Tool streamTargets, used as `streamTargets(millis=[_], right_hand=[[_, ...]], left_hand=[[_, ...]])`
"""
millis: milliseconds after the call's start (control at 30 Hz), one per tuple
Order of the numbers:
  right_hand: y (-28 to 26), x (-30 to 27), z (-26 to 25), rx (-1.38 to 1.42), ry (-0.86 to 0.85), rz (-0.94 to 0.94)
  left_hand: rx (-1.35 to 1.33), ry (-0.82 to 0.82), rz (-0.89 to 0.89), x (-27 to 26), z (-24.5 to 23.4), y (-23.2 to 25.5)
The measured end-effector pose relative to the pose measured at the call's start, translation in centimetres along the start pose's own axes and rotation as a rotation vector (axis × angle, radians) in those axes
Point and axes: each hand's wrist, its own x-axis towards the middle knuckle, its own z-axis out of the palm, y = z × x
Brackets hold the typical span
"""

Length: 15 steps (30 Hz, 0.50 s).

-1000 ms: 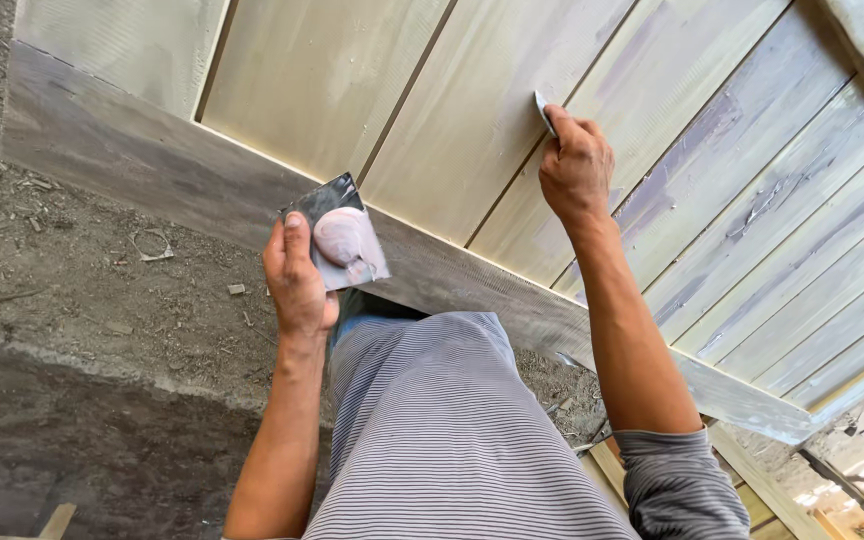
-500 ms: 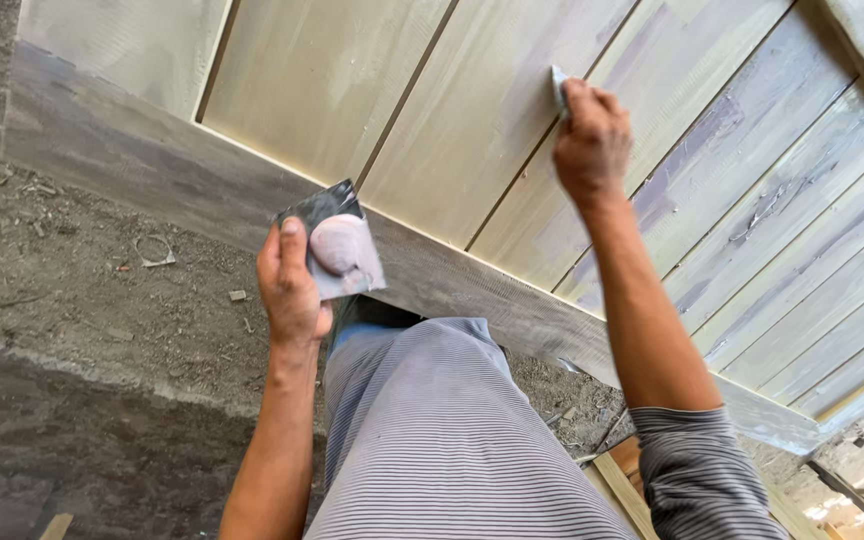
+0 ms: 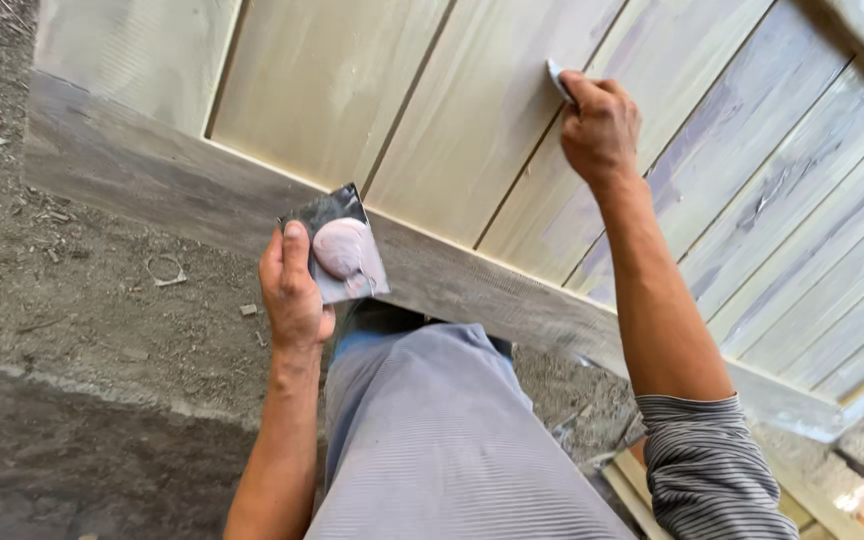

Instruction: The person applies wood filler to a wooden door using a putty knife, spreading it across the surface and into the gaps between planks. The person repeatedly scoops filler from a container and smooths it onto the door.

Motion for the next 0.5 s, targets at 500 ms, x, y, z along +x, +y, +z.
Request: streamTargets(millis=[500], right_hand=[[-12.0, -17.4, 5.5, -0.009, 0.036, -0.048]], left_hand=[[-0.011, -0.141, 0.054, -2.8, -2.2, 2.6]])
